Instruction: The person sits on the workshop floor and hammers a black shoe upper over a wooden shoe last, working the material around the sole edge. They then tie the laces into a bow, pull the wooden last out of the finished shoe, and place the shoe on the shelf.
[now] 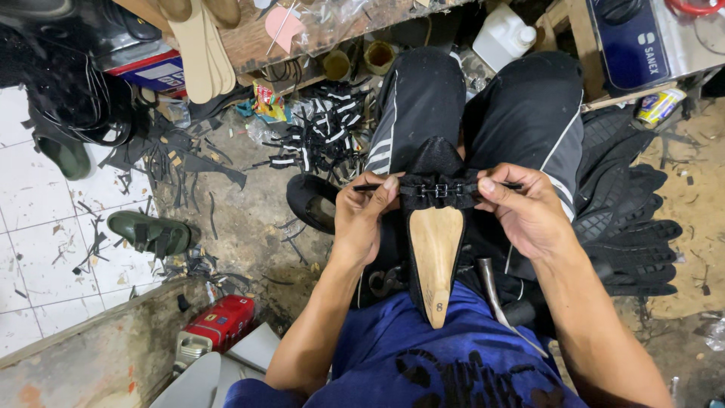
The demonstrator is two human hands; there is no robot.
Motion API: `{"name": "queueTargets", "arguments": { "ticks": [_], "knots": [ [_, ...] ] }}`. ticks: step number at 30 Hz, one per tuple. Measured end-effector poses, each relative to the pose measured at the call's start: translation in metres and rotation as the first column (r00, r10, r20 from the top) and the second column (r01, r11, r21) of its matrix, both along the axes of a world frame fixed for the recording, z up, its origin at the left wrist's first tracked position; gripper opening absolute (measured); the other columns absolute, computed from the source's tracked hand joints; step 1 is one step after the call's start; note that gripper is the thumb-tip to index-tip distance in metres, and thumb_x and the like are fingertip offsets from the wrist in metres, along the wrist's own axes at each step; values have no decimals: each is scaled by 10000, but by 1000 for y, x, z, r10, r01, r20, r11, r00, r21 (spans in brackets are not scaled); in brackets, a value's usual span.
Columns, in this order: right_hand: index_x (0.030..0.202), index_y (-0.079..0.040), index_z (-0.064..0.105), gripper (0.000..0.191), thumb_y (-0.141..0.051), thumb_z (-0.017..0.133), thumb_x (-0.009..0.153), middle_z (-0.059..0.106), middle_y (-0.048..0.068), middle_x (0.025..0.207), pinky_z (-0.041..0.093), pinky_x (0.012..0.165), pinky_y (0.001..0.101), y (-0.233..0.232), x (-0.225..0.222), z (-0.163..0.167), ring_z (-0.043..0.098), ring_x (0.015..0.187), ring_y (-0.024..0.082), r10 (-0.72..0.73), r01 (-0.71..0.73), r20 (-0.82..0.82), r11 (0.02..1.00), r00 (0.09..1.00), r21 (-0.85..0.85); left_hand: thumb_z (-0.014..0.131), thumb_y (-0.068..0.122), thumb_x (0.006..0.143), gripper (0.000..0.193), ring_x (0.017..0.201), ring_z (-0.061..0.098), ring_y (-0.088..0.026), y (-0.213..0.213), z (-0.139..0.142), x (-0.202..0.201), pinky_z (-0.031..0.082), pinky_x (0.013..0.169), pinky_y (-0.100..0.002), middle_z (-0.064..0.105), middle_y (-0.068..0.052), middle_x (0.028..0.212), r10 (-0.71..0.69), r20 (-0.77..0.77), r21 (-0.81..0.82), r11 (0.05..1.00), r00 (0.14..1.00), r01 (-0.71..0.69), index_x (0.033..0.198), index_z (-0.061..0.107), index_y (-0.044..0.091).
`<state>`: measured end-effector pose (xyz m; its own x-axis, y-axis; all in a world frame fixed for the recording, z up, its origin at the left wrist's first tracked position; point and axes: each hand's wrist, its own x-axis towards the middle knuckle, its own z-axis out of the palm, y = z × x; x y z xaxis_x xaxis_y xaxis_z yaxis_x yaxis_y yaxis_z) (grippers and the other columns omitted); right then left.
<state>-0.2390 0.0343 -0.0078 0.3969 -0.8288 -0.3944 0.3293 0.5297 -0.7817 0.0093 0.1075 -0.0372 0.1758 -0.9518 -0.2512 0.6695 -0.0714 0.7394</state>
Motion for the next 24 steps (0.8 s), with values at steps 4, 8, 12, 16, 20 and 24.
{"name": "queueTargets", "arguments": {
  "ticks": [4, 8, 12, 16, 20, 24],
  "knots": [
    [901, -56, 719, 53, -68, 752, 941, 733, 77, 995, 541, 792, 318, 1, -1, -4, 680, 882, 164, 1, -1, 6, 1000, 1000, -3, 696, 59, 959, 58, 773, 612, -64, -2, 0, -2, 495, 698, -227, 737, -44, 939, 22, 13, 91, 996, 1000, -23, 952, 697, 2],
    [892, -59, 722, 56, -68, 764, 927, 739, 84, 988, 550, 795, 321, 1, -1, -6, 687, 883, 168, 12, -12, 14, 1000, 1000, 14, 698, 62, 993, 90, 793, 651, -84, -3, 2, -2, 548, 755, -250, 731, -60, 922, 4, 5, 66, 998, 1000, -4, 939, 683, -9],
    [899, -62, 723, 51, -65, 764, 929, 731, 69, 994, 547, 798, 317, -1, -1, -6, 682, 888, 162, 16, -16, 17, 1000, 1000, 15, 702, 73, 1002, 102, 794, 676, -99, -3, 3, 0, 575, 768, -269, 723, -56, 896, -1, 53, 38, 999, 999, -1, 944, 668, -3],
    [880, -72, 710, 65, -64, 763, 917, 730, 60, 991, 550, 796, 318, -2, -1, -6, 686, 891, 158, 15, -15, -20, 1000, 1000, 7, 706, 76, 984, 91, 803, 687, -103, -4, 3, 1, 578, 764, -271, 730, -53, 893, 9, 71, 73, 997, 997, -14, 945, 654, 12],
    [875, -61, 707, 76, -59, 764, 925, 716, 60, 960, 546, 791, 317, -4, -1, -7, 667, 862, 158, 41, -41, 14, 999, 999, -17, 703, 85, 990, 100, 805, 677, -97, -4, 2, 0, 566, 752, -266, 723, -42, 891, 5, 55, 69, 998, 998, -9, 936, 651, 17],
    [887, -53, 705, 80, -53, 763, 942, 701, 64, 938, 535, 787, 315, -5, -3, -9, 657, 854, 159, 58, -57, 38, 998, 998, -29, 699, 79, 1001, 109, 796, 659, -89, -4, 2, -2, 550, 754, -255, 715, -35, 886, 11, 22, 48, 999, 1000, -12, 926, 648, 19]
  ]
}}
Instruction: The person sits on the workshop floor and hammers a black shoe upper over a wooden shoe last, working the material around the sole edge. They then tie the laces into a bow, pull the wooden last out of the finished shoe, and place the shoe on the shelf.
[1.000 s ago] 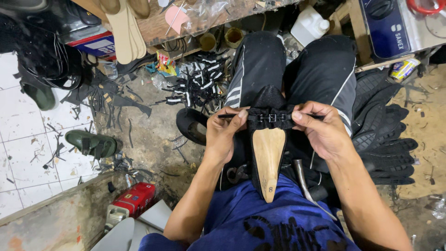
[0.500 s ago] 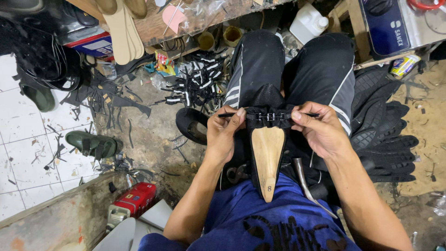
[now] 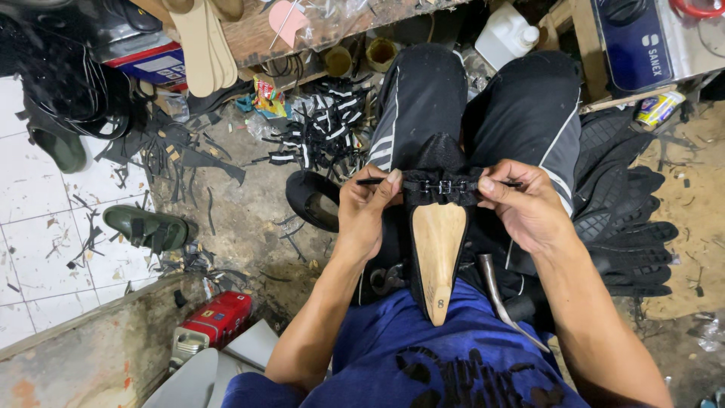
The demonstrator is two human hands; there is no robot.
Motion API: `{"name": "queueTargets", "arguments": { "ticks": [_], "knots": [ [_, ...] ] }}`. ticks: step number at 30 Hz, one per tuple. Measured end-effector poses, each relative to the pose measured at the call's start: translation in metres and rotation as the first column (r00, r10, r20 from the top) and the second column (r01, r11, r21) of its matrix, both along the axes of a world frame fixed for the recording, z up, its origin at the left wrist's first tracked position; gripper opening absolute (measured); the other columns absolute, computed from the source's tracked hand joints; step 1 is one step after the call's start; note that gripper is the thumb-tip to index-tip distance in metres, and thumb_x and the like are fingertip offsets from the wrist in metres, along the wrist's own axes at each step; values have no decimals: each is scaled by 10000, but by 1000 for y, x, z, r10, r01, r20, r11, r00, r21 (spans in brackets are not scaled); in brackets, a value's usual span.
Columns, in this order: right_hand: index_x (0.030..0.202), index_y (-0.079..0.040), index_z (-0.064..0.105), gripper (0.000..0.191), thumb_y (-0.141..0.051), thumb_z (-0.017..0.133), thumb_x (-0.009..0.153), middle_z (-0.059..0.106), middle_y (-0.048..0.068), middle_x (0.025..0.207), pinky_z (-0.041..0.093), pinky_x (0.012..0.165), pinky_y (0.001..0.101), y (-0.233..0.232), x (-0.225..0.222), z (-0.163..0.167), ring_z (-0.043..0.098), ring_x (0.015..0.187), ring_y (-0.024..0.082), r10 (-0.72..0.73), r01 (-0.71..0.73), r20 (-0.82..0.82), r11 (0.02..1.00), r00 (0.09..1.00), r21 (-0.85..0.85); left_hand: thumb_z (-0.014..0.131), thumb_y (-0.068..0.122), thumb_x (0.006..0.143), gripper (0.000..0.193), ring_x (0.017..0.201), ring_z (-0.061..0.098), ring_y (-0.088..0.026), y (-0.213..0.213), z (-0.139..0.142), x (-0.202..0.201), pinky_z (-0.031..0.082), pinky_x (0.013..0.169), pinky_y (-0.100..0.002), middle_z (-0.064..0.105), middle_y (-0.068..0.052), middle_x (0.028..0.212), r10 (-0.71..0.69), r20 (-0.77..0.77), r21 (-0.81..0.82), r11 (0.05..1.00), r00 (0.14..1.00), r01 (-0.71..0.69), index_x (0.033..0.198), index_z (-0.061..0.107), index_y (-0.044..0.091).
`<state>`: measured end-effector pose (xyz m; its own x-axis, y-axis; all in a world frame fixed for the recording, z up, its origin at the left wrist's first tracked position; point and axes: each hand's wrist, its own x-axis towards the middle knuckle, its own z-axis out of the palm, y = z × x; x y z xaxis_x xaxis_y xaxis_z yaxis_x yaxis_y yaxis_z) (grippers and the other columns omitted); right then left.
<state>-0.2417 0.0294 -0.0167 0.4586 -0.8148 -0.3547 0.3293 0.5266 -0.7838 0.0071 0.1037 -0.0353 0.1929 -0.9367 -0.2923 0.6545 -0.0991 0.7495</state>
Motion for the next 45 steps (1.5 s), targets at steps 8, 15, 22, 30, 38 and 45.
{"name": "queueTargets", "arguments": {
  "ticks": [8, 15, 22, 30, 38, 45],
  "knots": [
    [905, -64, 715, 44, -75, 751, 928, 725, 63, 959, 547, 804, 310, -1, -3, -3, 675, 861, 152, 11, -10, -11, 998, 1000, 62, 686, 72, 1018, 136, 764, 595, -65, 1, 3, -5, 504, 741, -238, 679, -11, 851, 14, 3, -12, 1000, 1000, -14, 899, 630, 34],
    [919, -71, 713, 46, -59, 752, 940, 719, 61, 970, 541, 794, 307, -1, -5, -5, 672, 863, 154, -7, 7, -9, 999, 1000, 45, 667, 104, 1005, 136, 779, 607, -76, 2, 11, -8, 518, 713, -259, 672, -1, 871, 4, -8, 89, 996, 1000, -4, 888, 613, 60],
    [925, -49, 718, 30, -62, 717, 951, 720, 72, 1043, 557, 854, 319, 4, 2, 13, 687, 929, 158, 0, 1, -26, 999, 1000, 33, 596, 82, 1160, 182, 862, 584, -80, 9, -6, -24, 506, 796, -266, 637, -1, 952, 119, -288, -79, 986, 950, -147, 981, 607, 49],
    [914, 5, 701, 45, -16, 711, 952, 730, 213, 1161, 554, 882, 332, 27, 18, 44, 675, 944, 179, -2, -9, -152, 997, 988, -76, 493, 162, 1095, 244, 844, 703, -187, 15, -6, -25, 589, 791, -347, 735, -112, 979, 177, -354, 83, 984, 918, -158, 1011, 658, 2],
    [857, 5, 669, 84, -6, 676, 940, 734, 242, 1229, 553, 978, 371, 42, 25, 73, 709, 1078, 236, 43, -67, -170, 988, 984, -139, 447, 203, 1103, 358, 699, 723, -219, 16, 4, -20, 608, 633, -362, 749, -152, 875, 105, -265, 144, 987, 958, -68, 961, 678, -31],
    [837, 13, 666, 110, -1, 675, 946, 735, 243, 1223, 557, 976, 378, 44, 24, 76, 712, 1078, 245, 49, -76, -170, 984, 984, -159, 456, 150, 1130, 319, 721, 716, -203, 18, 7, -23, 593, 638, -346, 744, -140, 901, 80, -261, 123, 991, 962, -49, 996, 678, -35]
  ]
}}
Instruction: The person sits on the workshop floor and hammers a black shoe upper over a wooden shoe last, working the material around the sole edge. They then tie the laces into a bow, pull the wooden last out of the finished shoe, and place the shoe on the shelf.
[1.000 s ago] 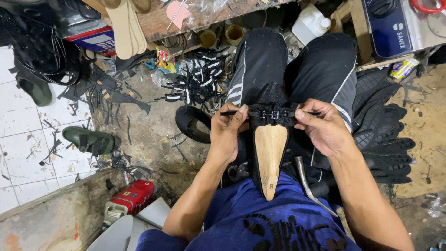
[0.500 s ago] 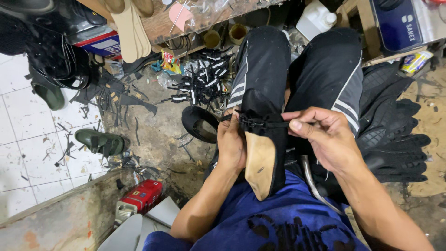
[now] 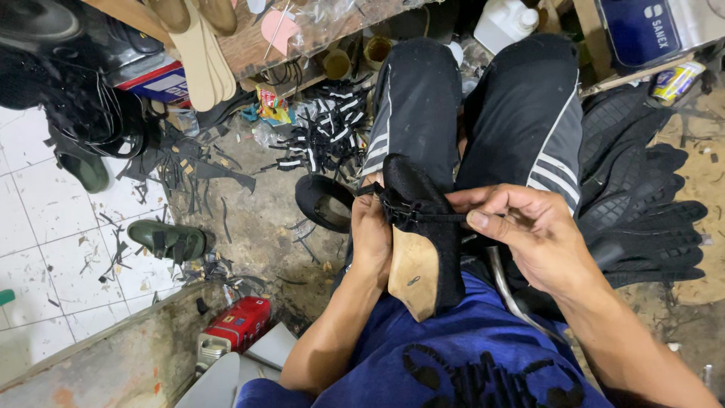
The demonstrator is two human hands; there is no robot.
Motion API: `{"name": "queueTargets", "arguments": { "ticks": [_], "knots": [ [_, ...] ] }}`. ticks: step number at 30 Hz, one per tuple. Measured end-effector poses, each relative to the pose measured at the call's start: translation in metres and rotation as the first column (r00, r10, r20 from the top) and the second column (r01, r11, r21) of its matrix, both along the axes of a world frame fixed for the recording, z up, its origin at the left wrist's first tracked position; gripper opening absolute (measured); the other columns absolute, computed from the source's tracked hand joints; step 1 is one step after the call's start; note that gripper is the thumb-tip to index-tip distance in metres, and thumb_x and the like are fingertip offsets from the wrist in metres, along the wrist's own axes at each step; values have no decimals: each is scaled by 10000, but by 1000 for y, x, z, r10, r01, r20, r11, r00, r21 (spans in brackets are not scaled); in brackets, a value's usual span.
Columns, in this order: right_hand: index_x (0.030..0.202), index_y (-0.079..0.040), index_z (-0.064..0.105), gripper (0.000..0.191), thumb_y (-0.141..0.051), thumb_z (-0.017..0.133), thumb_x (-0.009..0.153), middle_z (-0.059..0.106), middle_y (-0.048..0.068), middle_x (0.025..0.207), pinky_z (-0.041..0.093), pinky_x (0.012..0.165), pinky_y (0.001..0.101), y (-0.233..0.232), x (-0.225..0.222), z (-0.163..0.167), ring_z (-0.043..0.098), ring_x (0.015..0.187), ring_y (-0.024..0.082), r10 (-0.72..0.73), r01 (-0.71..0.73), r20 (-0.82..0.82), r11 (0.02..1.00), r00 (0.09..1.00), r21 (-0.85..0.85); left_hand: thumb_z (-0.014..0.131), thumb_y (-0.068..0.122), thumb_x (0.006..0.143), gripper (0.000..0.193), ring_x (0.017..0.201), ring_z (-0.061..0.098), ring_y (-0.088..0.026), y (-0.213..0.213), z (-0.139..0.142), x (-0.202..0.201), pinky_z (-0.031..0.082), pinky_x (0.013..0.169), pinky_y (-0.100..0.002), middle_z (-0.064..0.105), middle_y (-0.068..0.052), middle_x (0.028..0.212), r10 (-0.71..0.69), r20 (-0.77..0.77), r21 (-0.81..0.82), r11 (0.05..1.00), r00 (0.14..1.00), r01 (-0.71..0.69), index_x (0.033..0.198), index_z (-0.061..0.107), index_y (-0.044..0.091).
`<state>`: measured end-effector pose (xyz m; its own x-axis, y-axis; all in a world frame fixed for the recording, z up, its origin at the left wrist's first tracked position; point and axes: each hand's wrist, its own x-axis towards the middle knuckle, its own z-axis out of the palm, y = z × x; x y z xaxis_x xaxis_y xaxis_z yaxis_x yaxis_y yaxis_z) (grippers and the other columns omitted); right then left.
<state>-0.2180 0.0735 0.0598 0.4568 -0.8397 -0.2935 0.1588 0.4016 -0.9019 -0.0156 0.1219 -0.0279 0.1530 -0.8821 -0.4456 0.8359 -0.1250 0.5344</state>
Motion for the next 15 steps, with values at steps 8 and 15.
{"name": "queueTargets", "arguments": {
  "ticks": [8, 15],
  "knots": [
    [876, 38, 760, 70, 79, 764, 819, 756, 206, 1079, 546, 877, 321, 2, -5, -25, 709, 958, 220, -31, 31, -17, 1000, 999, 3, 452, 76, 1059, 219, 800, 721, -195, -4, -10, -1, 604, 731, -339, 724, -99, 961, -47, -23, 30, 998, 999, 48, 1077, 664, 21],
    [1120, 23, 692, 456, 107, 886, 716, 578, 139, 1265, 515, 932, 338, -1, 3, -23, 596, 1102, 210, 76, -87, 128, 993, 989, 82, 547, 261, 1048, 289, 812, 731, -277, -14, -5, 1, 610, 732, -365, 701, -157, 945, -371, -66, -79, 927, 926, 366, 1067, 651, -8]
  ]
}}
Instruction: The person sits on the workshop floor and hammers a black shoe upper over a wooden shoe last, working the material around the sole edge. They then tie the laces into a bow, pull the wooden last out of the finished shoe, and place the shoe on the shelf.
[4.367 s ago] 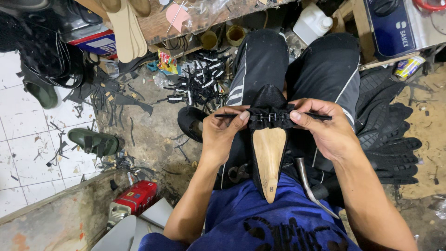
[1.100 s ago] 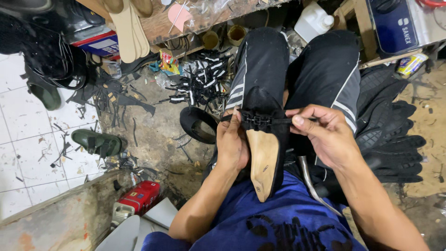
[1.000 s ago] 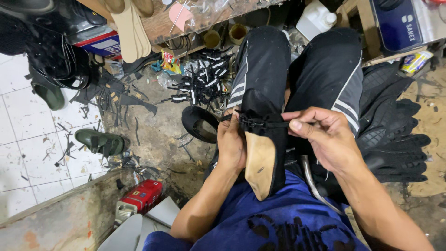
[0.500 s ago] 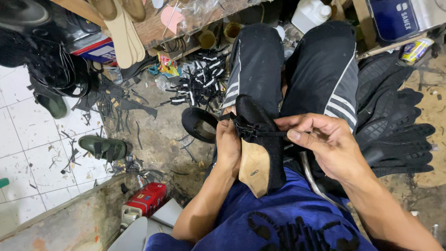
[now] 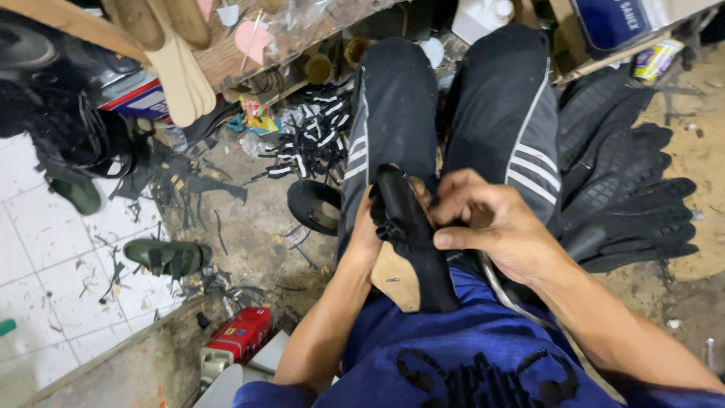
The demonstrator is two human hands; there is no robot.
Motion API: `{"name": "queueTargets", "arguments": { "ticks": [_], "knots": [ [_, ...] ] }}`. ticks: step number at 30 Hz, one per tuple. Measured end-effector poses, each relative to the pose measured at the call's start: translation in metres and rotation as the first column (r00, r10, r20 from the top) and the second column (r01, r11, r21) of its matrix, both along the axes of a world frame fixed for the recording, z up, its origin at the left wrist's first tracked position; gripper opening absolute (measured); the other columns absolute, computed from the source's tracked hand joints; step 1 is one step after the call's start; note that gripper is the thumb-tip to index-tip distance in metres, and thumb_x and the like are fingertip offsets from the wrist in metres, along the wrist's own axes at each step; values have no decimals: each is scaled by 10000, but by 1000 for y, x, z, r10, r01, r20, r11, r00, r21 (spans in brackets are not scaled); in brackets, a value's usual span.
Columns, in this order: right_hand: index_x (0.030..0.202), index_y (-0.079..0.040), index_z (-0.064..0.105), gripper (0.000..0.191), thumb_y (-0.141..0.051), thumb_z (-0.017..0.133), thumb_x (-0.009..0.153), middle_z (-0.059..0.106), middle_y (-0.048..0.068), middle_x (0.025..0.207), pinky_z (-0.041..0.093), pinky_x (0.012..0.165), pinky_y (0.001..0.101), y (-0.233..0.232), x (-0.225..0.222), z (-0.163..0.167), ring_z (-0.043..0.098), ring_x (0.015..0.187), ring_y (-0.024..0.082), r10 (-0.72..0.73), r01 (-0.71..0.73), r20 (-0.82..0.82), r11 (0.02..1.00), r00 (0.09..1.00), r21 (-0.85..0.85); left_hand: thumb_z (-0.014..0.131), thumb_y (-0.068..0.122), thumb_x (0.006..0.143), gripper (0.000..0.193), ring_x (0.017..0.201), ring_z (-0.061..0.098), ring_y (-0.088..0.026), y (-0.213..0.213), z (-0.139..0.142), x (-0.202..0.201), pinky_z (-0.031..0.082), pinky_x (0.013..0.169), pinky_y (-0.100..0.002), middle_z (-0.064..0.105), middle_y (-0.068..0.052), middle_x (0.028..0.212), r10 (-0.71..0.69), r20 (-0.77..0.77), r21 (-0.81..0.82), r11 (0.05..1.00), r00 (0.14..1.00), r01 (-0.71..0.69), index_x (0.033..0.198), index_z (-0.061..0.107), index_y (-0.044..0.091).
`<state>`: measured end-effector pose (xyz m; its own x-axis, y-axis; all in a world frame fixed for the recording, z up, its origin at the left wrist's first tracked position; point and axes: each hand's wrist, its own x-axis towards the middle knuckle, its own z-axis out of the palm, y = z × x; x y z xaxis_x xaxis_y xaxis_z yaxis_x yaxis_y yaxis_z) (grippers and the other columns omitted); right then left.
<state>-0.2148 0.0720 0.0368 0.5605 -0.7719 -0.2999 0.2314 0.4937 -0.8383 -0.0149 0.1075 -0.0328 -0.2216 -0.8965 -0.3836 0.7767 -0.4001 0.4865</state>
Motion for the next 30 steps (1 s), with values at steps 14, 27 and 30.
{"name": "queueTargets", "arguments": {
  "ticks": [14, 27, 30],
  "knots": [
    [1501, -19, 507, 999, -38, 947, 604, 457, 116, 1595, 406, 1199, 366, -41, 5, -11, 496, 1410, 224, 367, -327, 130, 910, 921, -254, 514, 253, 1118, 283, 884, 707, -271, -13, -11, -16, 594, 794, -360, 683, -174, 1001, -116, -11, -279, 954, 993, 108, 1086, 621, -6],
    [1380, -45, 570, 376, -272, 538, 1083, 645, 122, 1210, 477, 955, 323, -46, -1, 69, 614, 1122, 180, -309, -285, -648, 710, 696, -644, 569, 136, 1102, 165, 790, 503, -35, -24, 19, -74, 446, 713, -222, 589, 22, 853, 435, 468, -257, 900, 769, -352, 954, 564, 63],
    [1119, -15, 672, 310, -302, 564, 1078, 674, 81, 967, 473, 821, 290, -54, 0, 56, 600, 929, 130, -336, -190, -651, 777, 680, -600, 630, 103, 1059, 132, 784, 504, -21, -16, 39, -77, 440, 698, -202, 603, 19, 848, 413, 596, -314, 909, 688, -274, 959, 590, 27]
  ]
}}
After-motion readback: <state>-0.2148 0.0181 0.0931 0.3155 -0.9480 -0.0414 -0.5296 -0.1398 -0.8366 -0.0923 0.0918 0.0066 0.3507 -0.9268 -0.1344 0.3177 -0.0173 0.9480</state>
